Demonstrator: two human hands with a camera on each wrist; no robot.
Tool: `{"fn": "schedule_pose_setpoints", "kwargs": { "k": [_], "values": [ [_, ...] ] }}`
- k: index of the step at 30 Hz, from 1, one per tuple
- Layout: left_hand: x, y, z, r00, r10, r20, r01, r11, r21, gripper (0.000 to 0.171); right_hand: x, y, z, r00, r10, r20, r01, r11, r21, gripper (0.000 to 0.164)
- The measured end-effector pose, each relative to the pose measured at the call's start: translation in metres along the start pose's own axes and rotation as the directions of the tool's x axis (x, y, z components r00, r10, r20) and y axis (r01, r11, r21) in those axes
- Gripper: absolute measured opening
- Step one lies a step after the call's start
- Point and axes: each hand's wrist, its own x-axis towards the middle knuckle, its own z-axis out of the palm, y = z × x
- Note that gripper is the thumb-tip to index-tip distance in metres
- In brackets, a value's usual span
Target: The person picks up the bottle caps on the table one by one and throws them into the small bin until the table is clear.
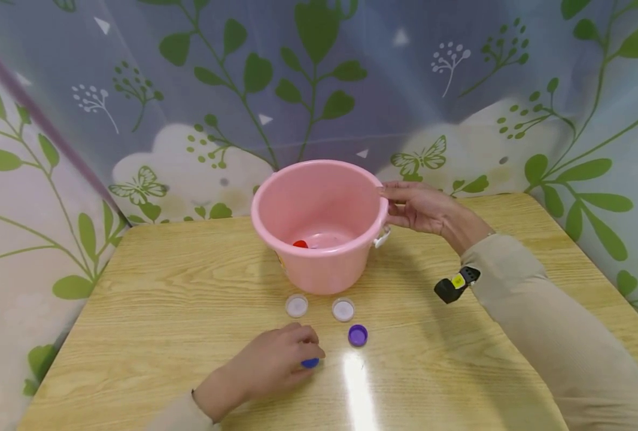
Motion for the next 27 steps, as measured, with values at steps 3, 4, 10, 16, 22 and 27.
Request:
{"fn": "schedule_pose_setpoints", "kwargs": {
  "k": [3,4,10,16,22,27],
  "values": [
    [-0.0001,-0.0013,0.0053,1.0,-0.006,0.005,0.006,1.0,-0.001,0.015,-0.0005,0.0,0.0002,1.0,0.003,-0.001,-0.003,1.0,0.006,0.037],
    [0.0,-0.0012,0.0058,1.0,-0.008,0.009,0.008,1.0,-0.002,0.014,-0.0005,0.0,0.0,1.0,0.001,0.001,-0.002,1.0,0.008,0.037],
    [0.0022,-0.0014,0.008,1.0,-0.019,0.014,0.019,1.0,-0.002,0.015,0.0002,0.0,-0.0013,1.0,-0.004,0.01,0.004,1.0,0.007,0.033],
    [0.0051,-0.0005,0.0078,0.999,-0.025,0.027,0.024,0.999,0.023,0.012,0.0018,0.0005,-0.0024,1.0,-0.005,0.011,0.005,1.0,0.014,0.031],
    [0.006,-0.0005,0.0076,0.999,-0.028,0.036,0.027,0.999,0.019,0.011,0.0018,0.0007,-0.0022,1.0,-0.008,0.018,0.008,1.0,0.023,0.028],
    [0.0056,-0.0008,0.0086,0.999,-0.025,0.029,0.025,0.999,0.02,0.012,0.0016,0.001,-0.0018,1.0,-0.009,0.02,0.009,1.0,0.025,0.028]
  ]
}}
